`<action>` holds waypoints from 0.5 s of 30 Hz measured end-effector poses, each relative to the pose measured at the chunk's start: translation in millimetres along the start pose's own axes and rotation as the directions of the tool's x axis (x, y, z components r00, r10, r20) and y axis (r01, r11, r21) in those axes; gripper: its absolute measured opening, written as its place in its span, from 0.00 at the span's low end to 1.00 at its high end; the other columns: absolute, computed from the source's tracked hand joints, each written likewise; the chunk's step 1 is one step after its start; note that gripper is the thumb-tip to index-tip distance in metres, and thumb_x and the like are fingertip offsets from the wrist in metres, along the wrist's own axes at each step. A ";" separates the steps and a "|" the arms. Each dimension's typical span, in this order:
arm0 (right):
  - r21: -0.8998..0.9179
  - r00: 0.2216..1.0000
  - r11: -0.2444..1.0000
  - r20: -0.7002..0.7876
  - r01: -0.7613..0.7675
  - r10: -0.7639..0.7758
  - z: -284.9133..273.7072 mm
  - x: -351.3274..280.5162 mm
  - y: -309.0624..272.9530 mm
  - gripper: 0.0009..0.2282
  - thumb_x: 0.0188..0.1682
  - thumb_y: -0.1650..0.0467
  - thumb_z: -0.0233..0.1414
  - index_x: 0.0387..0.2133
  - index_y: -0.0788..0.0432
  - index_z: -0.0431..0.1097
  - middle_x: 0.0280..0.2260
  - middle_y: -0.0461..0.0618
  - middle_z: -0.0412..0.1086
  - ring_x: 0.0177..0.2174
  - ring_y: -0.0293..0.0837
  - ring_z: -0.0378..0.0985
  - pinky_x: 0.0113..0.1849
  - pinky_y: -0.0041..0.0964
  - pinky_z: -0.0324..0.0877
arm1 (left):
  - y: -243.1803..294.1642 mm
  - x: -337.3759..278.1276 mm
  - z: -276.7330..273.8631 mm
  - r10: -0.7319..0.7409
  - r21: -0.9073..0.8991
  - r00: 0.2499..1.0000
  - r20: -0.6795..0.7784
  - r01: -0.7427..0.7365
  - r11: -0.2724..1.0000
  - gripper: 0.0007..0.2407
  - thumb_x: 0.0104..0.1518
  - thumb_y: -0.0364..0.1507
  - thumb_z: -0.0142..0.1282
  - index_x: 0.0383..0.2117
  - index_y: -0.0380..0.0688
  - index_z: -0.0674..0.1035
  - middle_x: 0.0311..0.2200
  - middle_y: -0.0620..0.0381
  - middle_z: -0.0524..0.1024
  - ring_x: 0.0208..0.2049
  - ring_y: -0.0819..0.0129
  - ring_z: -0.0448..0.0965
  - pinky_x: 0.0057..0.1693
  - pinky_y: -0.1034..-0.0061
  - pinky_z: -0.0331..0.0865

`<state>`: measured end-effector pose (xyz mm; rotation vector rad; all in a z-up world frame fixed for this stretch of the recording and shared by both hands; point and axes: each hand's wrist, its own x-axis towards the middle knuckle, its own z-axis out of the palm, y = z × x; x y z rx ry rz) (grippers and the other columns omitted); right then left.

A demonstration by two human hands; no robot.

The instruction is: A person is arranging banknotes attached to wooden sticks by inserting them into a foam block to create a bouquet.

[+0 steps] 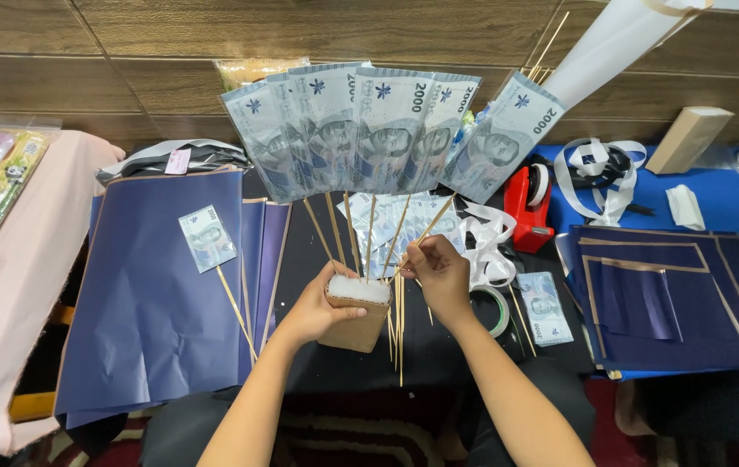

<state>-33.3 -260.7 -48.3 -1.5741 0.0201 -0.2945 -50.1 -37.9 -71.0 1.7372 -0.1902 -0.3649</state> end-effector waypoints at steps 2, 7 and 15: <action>-0.002 1.000 1.000 0.008 -0.010 0.010 1.1 -1.1 1.3 0.06 0.52 0.73 0.56 0.30 0.66 0.70 0.26 0.61 0.77 0.27 0.46 0.83 0.30 0.38 0.84 | -0.8 0.1 -1.7 -0.003 -0.005 1.000 -0.003 0.003 1.000 0.24 0.39 0.26 0.77 0.41 0.43 0.73 0.45 0.44 0.80 0.57 0.42 0.74 0.63 0.51 0.65; -0.020 0.999 0.999 0.023 -0.031 0.032 0.9 -3.6 2.8 0.06 0.51 0.73 0.56 0.29 0.66 0.69 0.26 0.61 0.77 0.26 0.47 0.84 0.30 0.39 0.84 | -1.7 0.0 -3.1 -0.006 -0.007 1.000 -0.013 0.006 1.000 0.24 0.39 0.26 0.78 0.42 0.43 0.74 0.44 0.43 0.80 0.57 0.42 0.74 0.63 0.51 0.65; -0.074 0.999 0.997 0.049 -0.003 0.007 2.2 -5.2 4.5 0.08 0.53 0.71 0.54 0.29 0.65 0.68 0.27 0.61 0.77 0.26 0.48 0.84 0.30 0.38 0.84 | 2.0 0.3 -4.5 0.018 -0.008 1.000 -0.021 -0.018 1.000 0.24 0.40 0.26 0.77 0.42 0.41 0.74 0.45 0.40 0.79 0.57 0.40 0.74 0.63 0.50 0.65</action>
